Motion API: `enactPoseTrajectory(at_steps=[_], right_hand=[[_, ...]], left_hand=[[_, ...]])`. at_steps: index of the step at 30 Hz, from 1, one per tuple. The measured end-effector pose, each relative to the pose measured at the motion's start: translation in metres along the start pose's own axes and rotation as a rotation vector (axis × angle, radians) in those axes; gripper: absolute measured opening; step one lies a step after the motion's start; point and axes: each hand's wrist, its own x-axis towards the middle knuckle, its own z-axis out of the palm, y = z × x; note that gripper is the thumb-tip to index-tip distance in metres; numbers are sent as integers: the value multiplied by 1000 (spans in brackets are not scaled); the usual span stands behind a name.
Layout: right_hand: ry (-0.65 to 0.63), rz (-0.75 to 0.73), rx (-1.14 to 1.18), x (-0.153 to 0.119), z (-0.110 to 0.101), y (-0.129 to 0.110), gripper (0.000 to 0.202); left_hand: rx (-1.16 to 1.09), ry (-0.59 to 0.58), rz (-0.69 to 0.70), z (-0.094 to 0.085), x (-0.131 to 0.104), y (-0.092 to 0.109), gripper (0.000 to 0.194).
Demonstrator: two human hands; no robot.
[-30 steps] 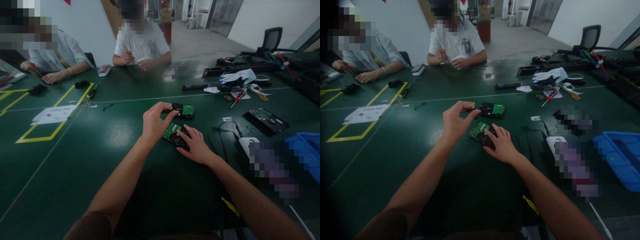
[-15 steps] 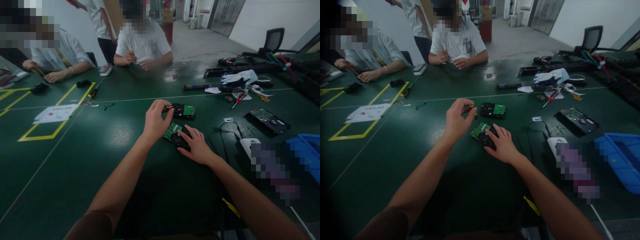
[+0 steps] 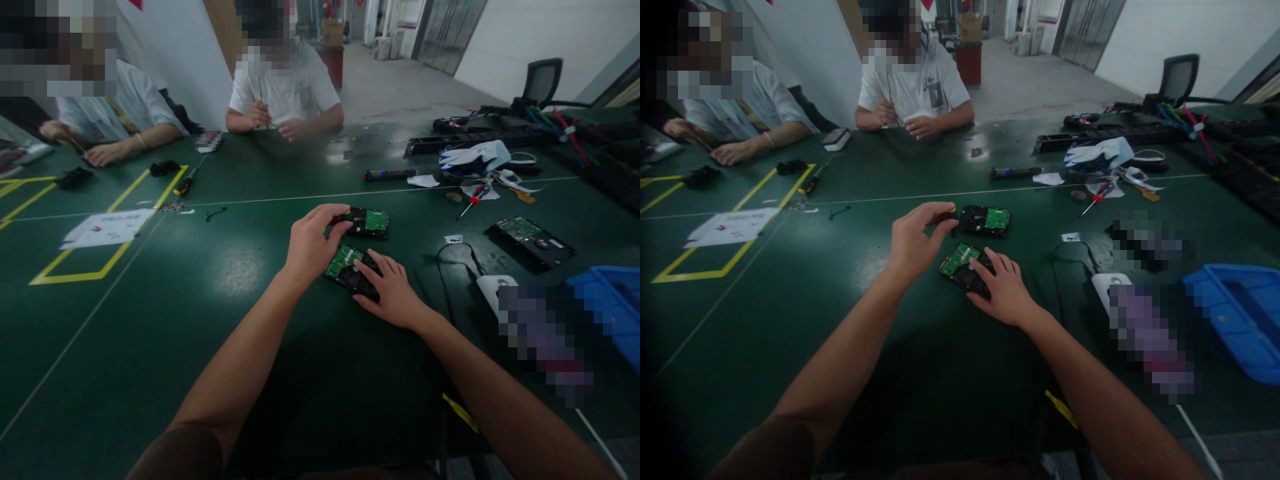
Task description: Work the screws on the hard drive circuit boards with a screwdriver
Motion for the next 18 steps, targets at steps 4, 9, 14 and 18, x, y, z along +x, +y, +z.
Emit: enactPoseTrajectory(at_steps=[4,9,14,18], right_hand=[[-1,0,4,0,0,1,75],[-4,1,-3,0,1,1,75],[-1,6,-6,0,2,1,74],[-1,-3,-3,-1,2,1,73]], left_hand=[[-60,24,-63,6,-3,-3,25],[-92,29,-62,6,-3,-4,18],[14,19,5,2,1,-2,18],[71,22,21,-1,2,0,23]])
